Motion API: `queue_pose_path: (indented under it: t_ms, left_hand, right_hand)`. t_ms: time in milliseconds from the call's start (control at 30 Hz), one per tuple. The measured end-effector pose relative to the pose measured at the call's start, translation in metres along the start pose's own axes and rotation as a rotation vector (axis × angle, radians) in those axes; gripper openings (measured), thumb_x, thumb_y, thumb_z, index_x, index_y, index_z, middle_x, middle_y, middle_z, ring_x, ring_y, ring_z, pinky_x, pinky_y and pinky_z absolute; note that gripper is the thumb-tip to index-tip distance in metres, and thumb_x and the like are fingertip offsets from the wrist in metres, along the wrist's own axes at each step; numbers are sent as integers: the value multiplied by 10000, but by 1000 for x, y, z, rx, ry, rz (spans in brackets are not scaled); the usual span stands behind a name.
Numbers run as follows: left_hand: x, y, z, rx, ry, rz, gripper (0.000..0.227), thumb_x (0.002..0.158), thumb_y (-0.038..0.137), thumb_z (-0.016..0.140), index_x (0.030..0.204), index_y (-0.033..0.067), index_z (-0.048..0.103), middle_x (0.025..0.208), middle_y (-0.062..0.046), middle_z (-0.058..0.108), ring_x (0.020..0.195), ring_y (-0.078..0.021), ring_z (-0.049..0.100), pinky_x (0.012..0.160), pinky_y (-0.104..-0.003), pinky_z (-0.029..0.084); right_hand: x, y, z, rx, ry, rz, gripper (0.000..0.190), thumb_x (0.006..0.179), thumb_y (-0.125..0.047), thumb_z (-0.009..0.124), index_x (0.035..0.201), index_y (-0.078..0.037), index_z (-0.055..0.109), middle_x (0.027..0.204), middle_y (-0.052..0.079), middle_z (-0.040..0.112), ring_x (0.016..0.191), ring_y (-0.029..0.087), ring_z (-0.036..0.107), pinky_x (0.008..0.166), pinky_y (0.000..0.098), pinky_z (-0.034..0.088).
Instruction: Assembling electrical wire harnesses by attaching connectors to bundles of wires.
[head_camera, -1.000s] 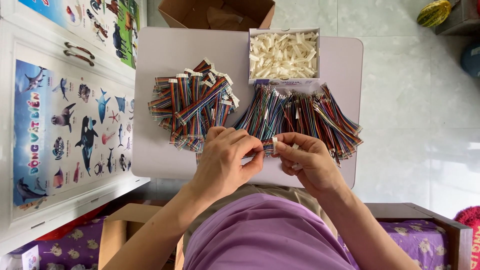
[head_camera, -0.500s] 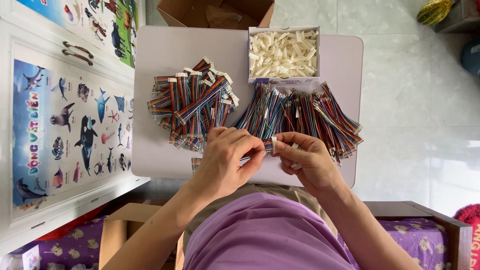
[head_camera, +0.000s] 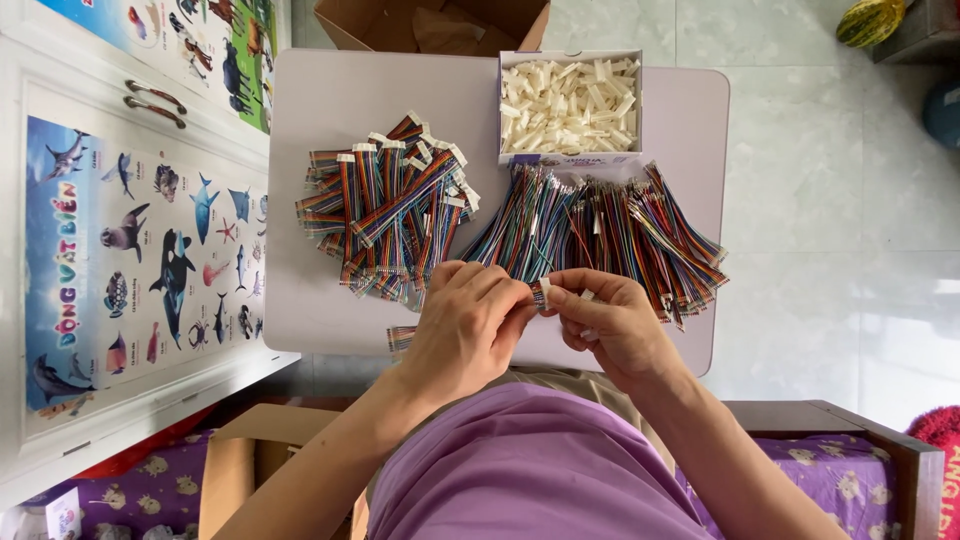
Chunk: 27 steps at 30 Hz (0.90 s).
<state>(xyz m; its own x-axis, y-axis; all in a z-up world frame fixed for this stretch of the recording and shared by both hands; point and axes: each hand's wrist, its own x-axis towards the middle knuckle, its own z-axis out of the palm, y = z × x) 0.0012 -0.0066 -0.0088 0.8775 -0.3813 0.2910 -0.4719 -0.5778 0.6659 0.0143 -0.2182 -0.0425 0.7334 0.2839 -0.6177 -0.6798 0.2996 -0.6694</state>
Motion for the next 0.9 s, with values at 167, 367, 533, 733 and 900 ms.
queue_pose_path:
  t_ms: [167, 367, 533, 733, 900]
  left_hand:
    - [-3, -4, 1, 55, 17, 16, 142, 906, 138, 769, 962, 79, 653, 871, -43, 650, 864, -226, 624, 879, -416, 406]
    - [-18, -58, 7, -101, -21, -177, 270, 917, 204, 744, 1071, 8, 640, 952, -99, 684, 807, -237, 671, 721, -417, 527]
    - [-8, -129, -17, 40, 138, -603, 251, 1018, 242, 683, 1152, 29, 666, 1021, -129, 708, 852, -270, 704, 738, -435, 567]
    - [-10, -191, -39, 289, 74, -638, 614, 913, 423, 745, 1361, 28, 600, 1439, -241, 531, 1292, -415, 516, 1025, -549, 446]
    - [-3, -277, -55, 393, -250, -692, 1432, 646, 1009, 491, 1586, -44, 243, 1624, -303, 215, 1499, -512, 115, 1213, -600, 145]
  right_hand:
    - [-2, 1, 2, 1, -15, 4, 224, 912, -98, 731, 1072, 58, 705, 803, 75, 693, 542, 71, 460, 484, 237, 363]
    - [6, -3, -20, -84, 47, -34, 215, 935, -161, 707, 1037, 25, 745, 733, 47, 662, 514, 76, 457, 462, 245, 365]
    - [12, -20, -71, -174, 174, -101, 318, 1021, -290, 631, 993, 5, 745, 655, 4, 567, 485, 77, 436, 432, 245, 343]
    - [14, -23, -55, -178, 120, -12, 338, 1039, -302, 571, 1081, 4, 706, 618, -33, 467, 461, 69, 370, 404, 250, 302]
    - [41, 8, 7, 85, -293, 322, 472, 1012, -244, 572, 1445, -61, 529, 618, -67, 400, 477, 54, 349, 423, 243, 299]
